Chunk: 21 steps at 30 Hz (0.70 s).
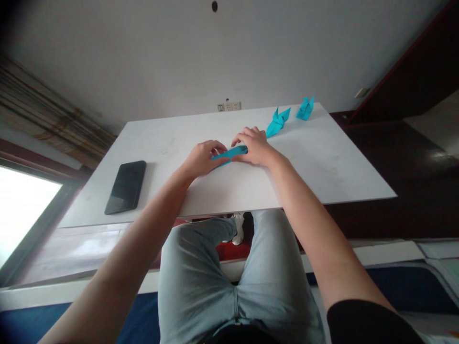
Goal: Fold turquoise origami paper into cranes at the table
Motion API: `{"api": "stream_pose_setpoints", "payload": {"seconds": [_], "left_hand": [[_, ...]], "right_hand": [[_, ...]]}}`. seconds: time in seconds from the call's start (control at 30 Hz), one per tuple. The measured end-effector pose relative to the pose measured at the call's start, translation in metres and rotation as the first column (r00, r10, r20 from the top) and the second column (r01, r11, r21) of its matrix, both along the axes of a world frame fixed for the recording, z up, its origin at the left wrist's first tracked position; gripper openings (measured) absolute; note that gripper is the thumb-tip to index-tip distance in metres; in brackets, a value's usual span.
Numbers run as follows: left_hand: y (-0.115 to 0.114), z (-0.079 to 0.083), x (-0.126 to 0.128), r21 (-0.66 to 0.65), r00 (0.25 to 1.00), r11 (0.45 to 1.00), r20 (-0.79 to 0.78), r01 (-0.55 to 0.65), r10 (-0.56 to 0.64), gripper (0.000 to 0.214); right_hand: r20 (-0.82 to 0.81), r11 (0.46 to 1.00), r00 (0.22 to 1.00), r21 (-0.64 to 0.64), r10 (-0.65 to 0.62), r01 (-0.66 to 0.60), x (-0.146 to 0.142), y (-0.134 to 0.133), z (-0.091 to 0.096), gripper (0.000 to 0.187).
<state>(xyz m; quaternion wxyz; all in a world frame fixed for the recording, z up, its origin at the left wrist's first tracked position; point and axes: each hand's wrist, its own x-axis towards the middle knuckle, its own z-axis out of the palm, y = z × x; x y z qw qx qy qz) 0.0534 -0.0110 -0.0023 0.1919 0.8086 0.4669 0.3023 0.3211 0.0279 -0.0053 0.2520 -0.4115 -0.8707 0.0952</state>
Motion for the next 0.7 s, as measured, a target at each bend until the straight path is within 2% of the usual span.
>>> {"api": "stream_pose_setpoints", "payload": {"seconds": [0.07,0.13,0.23,0.33,0.53,0.7], "left_hand": [[0.002,-0.003,-0.001,-0.045,0.998,0.999,0.057,-0.014,0.017,0.033],[0.004,-0.006,-0.002,-0.072,0.994,0.997,0.106,-0.032,0.039,0.030],[0.008,-0.009,-0.001,-0.075,0.992,0.996,0.108,-0.057,0.065,0.019],[0.010,-0.011,0.000,-0.010,0.994,0.996,0.051,-0.093,0.094,0.019],[0.007,-0.010,0.000,0.027,0.991,0.991,-0.035,-0.130,0.131,0.016],[0.003,-0.004,0.003,-0.011,0.977,0.978,0.036,-0.209,0.209,0.012]], "right_hand": [[-0.011,0.997,0.997,0.033,-0.072,0.072,0.000,0.000,-0.002,0.053],[-0.029,0.995,0.995,0.034,-0.092,0.093,-0.001,0.001,-0.004,0.057],[-0.025,0.998,0.997,-0.012,-0.070,0.069,-0.004,0.001,-0.006,0.044],[-0.027,0.998,0.999,-0.058,-0.030,0.028,-0.008,-0.001,-0.003,0.028],[-0.178,0.995,0.983,-0.073,0.047,-0.061,-0.010,-0.004,0.005,0.021],[-0.180,0.967,0.982,-0.235,0.056,-0.098,-0.013,-0.006,0.006,0.044]]}}
